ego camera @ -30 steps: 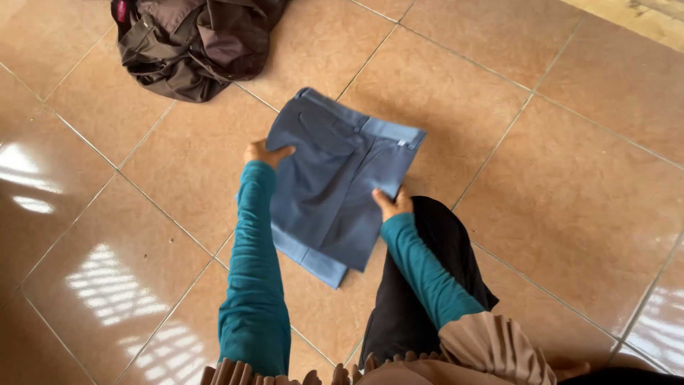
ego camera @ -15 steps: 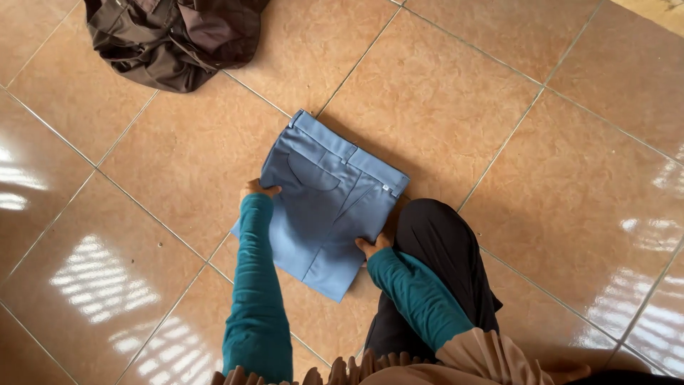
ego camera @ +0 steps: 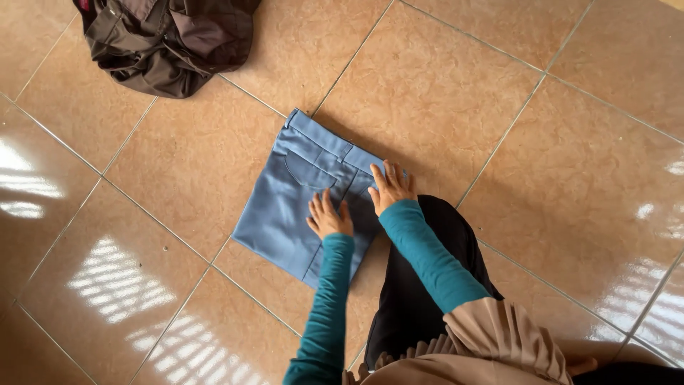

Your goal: The person sits on a tiled floor and folds several pairs of light blue trousers by hand. They smooth the fabric, fold the legs together, and then fold the trousers into compact rectangles, stacking them as they finish.

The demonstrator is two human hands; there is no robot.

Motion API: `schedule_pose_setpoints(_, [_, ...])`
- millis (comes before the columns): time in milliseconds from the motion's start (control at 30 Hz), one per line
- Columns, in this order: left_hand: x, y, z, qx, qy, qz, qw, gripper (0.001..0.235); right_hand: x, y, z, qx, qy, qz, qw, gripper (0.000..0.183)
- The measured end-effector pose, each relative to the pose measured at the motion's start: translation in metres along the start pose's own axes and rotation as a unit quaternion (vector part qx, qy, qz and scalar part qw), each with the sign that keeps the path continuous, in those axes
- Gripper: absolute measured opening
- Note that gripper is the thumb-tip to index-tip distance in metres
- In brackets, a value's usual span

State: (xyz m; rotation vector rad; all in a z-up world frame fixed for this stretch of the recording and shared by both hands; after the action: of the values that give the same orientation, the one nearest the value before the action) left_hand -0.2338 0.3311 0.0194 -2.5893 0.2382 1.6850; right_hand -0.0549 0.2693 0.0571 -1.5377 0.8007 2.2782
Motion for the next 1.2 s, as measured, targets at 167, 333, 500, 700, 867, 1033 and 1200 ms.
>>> schedule_pose_setpoints(167, [0.012, 0.036, -0.021, -0.014, -0.042, 0.06, 0.997, 0.061, 0.017, 0.006, 0.001, -0.007, 0.096, 0.087, 0.992, 0.066])
schedule_pose_setpoints(333, [0.022, 0.037, -0.024, -0.017, -0.063, 0.058, 0.996, 0.064, 0.007, 0.012, 0.007, -0.01, 0.114, 0.116, 0.987, 0.063])
schedule_pose_setpoints(500, [0.027, 0.037, -0.033, -0.015, -0.082, 0.061, 0.995, 0.064, 0.002, 0.014, 0.006, -0.015, 0.083, 0.132, 0.988, 0.063])
schedule_pose_setpoints(700, [0.022, 0.033, -0.052, 0.004, -0.063, 0.025, 0.998, 0.061, 0.0, 0.012, 0.002, -0.01, 0.044, 0.096, 0.994, 0.063])
schedule_pose_setpoints(867, [0.016, 0.028, -0.095, 0.043, -0.049, 0.035, 0.997, 0.063, -0.025, 0.02, -0.032, 0.026, 0.012, 0.033, 0.999, 0.061])
schedule_pose_setpoints(1033, [0.024, 0.038, -0.163, 0.102, -0.061, 0.07, 0.99, 0.065, -0.034, 0.031, -0.091, 0.081, 0.027, -0.04, 0.996, 0.06])
schedule_pose_setpoints(1200, [0.022, 0.044, -0.193, 0.118, -0.074, 0.079, 0.987, 0.064, -0.013, 0.022, -0.121, 0.114, -0.057, -0.055, 0.99, 0.063])
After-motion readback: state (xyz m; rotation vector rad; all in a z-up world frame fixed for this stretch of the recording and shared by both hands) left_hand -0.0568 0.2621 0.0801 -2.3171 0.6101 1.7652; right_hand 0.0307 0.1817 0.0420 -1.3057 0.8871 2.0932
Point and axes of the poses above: each hand's wrist, its own y-axis away from the middle knuckle, its own x-axis out of the palm, z = x × y, the point moved 6 cm from there along -y, towards the middle knuckle, and after that the axes turned 5 degrees about -y, right-handed, at the moved point
